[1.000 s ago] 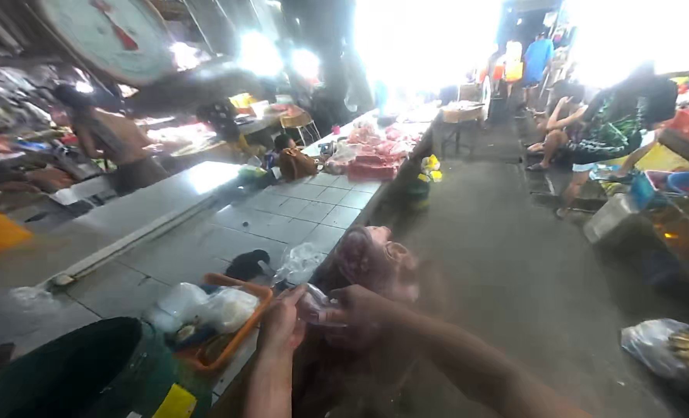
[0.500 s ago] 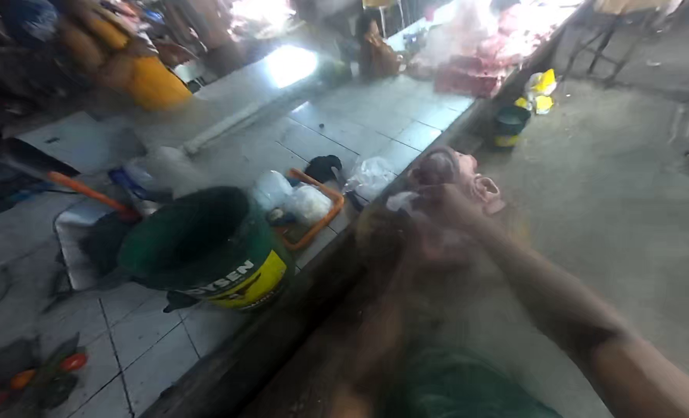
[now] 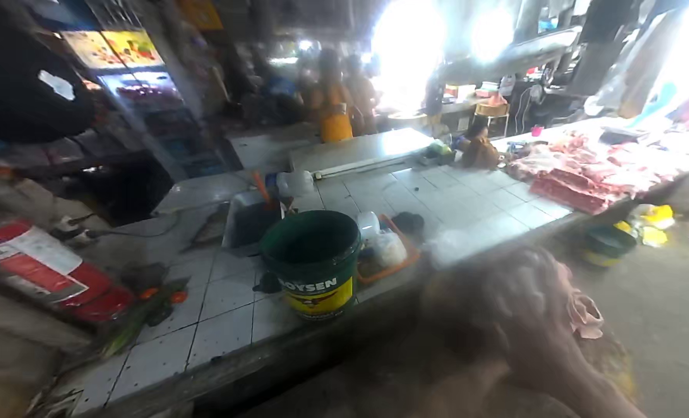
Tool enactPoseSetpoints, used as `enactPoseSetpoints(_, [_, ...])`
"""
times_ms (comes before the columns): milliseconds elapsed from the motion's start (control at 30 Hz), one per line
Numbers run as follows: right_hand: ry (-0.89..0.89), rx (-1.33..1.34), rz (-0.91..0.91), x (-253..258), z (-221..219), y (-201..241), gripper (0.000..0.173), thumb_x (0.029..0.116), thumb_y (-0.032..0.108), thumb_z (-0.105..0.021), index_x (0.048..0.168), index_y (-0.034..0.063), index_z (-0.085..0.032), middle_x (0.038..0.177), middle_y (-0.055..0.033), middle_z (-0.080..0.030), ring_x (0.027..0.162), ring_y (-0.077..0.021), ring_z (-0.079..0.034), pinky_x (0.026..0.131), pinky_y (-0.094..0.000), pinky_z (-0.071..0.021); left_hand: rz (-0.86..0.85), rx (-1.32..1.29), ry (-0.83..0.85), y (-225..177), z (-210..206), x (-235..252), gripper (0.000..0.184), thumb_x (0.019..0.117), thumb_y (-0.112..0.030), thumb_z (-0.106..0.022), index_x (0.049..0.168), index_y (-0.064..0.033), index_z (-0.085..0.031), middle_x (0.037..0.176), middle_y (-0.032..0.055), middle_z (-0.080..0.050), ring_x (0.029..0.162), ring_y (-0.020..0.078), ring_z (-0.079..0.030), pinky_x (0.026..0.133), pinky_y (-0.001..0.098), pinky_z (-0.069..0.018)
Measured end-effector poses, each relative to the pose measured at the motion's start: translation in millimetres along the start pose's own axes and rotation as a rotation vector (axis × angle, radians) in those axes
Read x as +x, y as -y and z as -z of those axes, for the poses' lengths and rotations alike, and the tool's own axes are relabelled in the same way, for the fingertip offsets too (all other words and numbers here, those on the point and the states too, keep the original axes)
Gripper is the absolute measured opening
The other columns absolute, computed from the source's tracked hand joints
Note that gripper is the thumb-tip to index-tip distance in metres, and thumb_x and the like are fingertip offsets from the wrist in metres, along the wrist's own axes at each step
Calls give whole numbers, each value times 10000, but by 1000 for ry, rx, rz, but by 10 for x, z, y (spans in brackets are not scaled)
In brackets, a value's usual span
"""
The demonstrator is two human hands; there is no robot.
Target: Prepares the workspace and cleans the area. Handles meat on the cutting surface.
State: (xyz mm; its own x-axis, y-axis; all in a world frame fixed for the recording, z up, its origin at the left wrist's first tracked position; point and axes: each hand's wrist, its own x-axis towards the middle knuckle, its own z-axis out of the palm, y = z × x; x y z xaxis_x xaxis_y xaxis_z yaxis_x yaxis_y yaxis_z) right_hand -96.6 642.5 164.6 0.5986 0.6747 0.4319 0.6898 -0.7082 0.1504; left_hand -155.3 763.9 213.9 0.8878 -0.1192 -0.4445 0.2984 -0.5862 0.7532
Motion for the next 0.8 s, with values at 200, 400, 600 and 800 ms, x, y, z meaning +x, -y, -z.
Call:
enactPoseSetpoints(200, [653,35,-234,-341,-339,-804,355,971,168,-641,1301,43,-676,1274,-250,-671,1265,-476,-573,1160,-710,-278,-503,135,-396,945,-986,1792,347,1020,-351,-540,1092,-62,-717,982,148,-741,966,310,-712,907,513,-559])
enactPoseSetpoints(400, [237,-51,-304,-368,759,-1120,516,856,200,-758,1349,77,-665,1424,-232,-588,1432,-477,-424,1174,-794,-126,-368,375,-213,645,-945,1910,495,1067,-467,-441,980,-76,-732,949,125,-746,976,285,-711,924,506,-535])
enactPoseSetpoints(600, [691,170,-349,-623,-630,-857,665,975,205,-635,1589,182,-382,1342,-249,-634,1288,-480,-564,1125,-715,-331,-416,394,-201,758,-907,1858,303,992,-315,-578,1110,-73,-715,1010,140,-743,1015,310,-703,949,518,-536])
enactPoseSetpoints(800, [818,610,-440,-883,-399,-1602,341,1087,339,-498,1105,67,-704,969,-162,-714,906,-343,-697,866,-603,-536,-700,439,-119,704,-749,1778,412,1065,-413,-509,1079,-89,-763,1187,98,-707,1184,234,-632,1095,451,-453])
